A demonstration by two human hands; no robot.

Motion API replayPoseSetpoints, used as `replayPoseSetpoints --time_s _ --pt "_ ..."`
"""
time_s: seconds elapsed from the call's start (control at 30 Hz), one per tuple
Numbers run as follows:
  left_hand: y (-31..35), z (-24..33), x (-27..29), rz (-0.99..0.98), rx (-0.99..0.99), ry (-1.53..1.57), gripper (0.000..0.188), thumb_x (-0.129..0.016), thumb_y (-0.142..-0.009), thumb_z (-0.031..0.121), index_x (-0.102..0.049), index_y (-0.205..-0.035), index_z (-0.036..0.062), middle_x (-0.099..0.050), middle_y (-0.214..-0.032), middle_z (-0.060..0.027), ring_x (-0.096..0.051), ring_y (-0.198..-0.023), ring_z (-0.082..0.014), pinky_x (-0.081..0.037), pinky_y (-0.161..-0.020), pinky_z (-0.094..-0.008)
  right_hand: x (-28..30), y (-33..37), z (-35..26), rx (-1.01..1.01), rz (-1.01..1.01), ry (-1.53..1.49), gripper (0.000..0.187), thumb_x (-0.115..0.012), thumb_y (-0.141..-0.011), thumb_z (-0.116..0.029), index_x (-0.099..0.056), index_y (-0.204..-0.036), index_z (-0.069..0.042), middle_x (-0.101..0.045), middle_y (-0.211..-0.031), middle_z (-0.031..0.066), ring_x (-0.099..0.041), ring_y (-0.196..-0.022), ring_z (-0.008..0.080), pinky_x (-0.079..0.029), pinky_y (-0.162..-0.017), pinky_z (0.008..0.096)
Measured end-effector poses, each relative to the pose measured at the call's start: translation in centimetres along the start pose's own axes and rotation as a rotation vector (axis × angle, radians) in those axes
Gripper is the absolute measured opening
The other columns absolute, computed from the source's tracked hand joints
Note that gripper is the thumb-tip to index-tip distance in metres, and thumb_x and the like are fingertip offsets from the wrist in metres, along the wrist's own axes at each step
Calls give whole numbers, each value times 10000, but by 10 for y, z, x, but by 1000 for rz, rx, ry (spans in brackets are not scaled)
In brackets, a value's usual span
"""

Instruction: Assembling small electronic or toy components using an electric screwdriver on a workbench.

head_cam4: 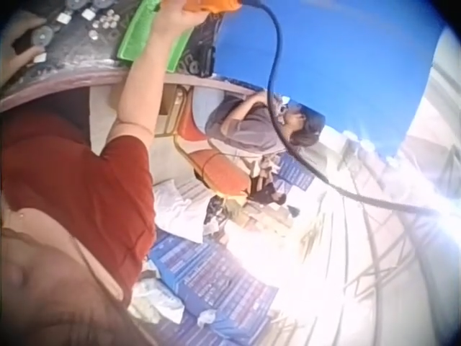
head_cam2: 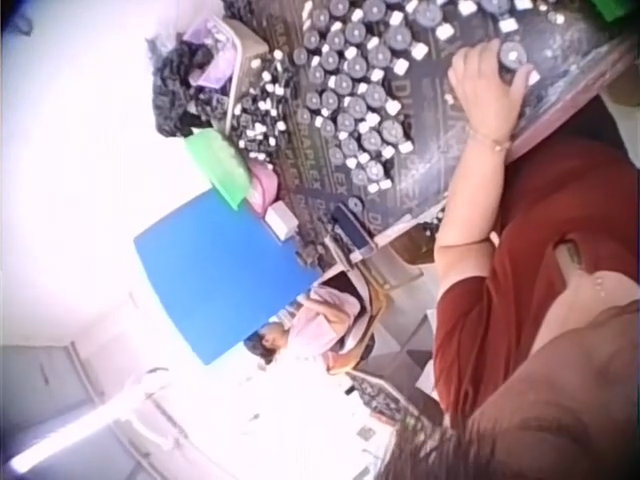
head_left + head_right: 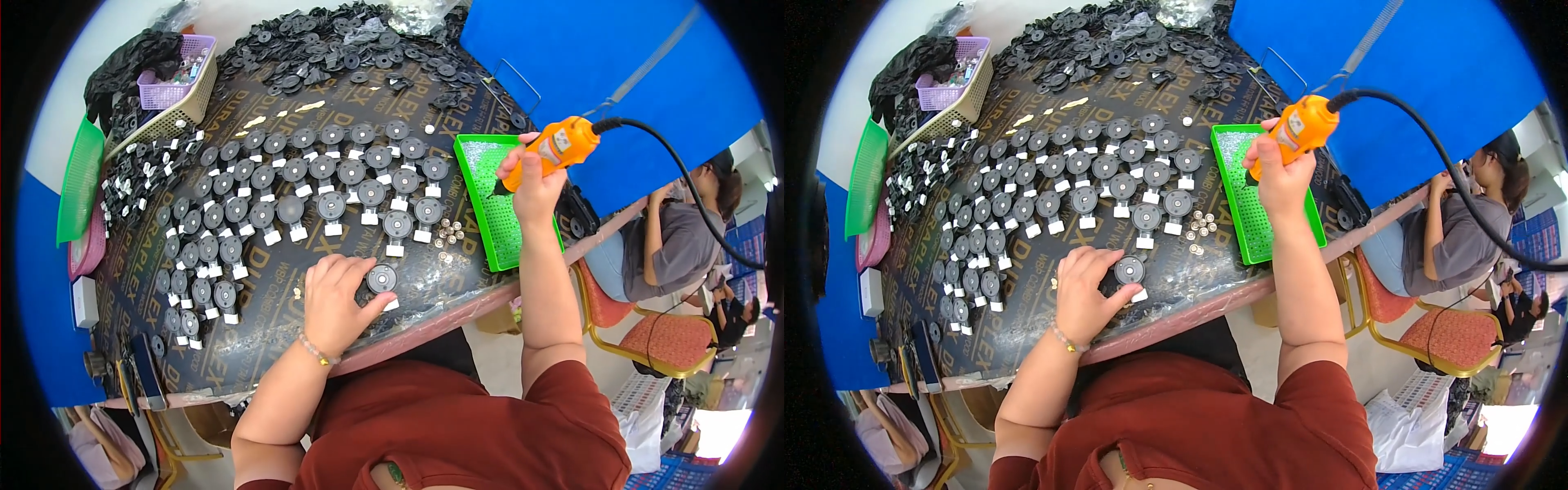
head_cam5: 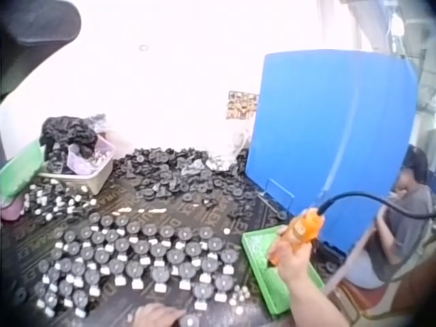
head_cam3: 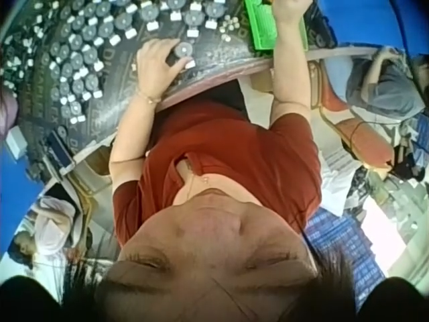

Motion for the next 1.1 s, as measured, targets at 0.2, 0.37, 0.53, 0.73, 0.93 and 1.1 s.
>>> replayPoseSetpoints --time_s 0.2,0.37,0.53,0.73,0.93,1.1 --pt "0 1 -1 -13 -24 -7 547 -807 -624 333 -630 -1079 86 -630 -1018 -43 -532 -1004 -253 -391 -839 -391 -30 15 -53 62 -42 -280 551 -671 -830 -472 -461 -1079 -28 -539 -655 71 -541 -556 160 -480 -529 311" --pt "2 -3 -4 -19 -9 14 525 -815 -613 269 -633 -1076 100 -633 -1031 -46 -543 -995 -260 -388 -842 -388 -106 69 -67 -85 -339 -557 635 -754 -749 -470 -475 -1101 -21 -586 -718 80 -606 -650 177 -498 -558 286" --pt "2 -4 -3 -16 -5 56 467 -788 -615 189 -637 -1048 100 -637 -1010 -40 -545 -989 -264 -392 -837 -387 -146 97 -54 -249 -542 -470 651 -696 -762 -539 -434 -1066 -26 -570 -676 94 -579 -580 184 -497 -573 319" --pt "0 -3 -4 -34 0 50 471 -795 -618 228 -647 -1041 85 -633 -983 -39 -544 -977 -243 -408 -829 -378 -147 103 -43 -298 -549 -558 597 -743 -774 -436 -442 -1072 -15 -582 -726 109 -588 -627 189 -501 -609 325" --pt "0 -3 -3 6 -15 43 415 -771 -637 187 -647 -1019 85 -625 -951 -42 -546 -968 -239 -411 -811 -371 -155 107 -43 -353 -644 -555 548 -799 -737 -365 -471 -1040 -46 -592 -772 93 -595 -696 189 -491 -664 333" --pt "0 -2 -3 4 -25 32 413 -773 -637 197 -643 -1011 79 -620 -946 -45 -547 -967 -240 -410 -809 -370 -152 112 -35 -287 -620 -482 534 -793 -747 -355 -468 -1041 -49 -588 -755 92 -591 -662 186 -491 -624 330"
Point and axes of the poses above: each hand's wrist, its own y-axis away from the middle knuckle, its own x-axis out of the back of the hand, z = x × y, the point moved 7 cm from there along -y, towards the middle knuckle
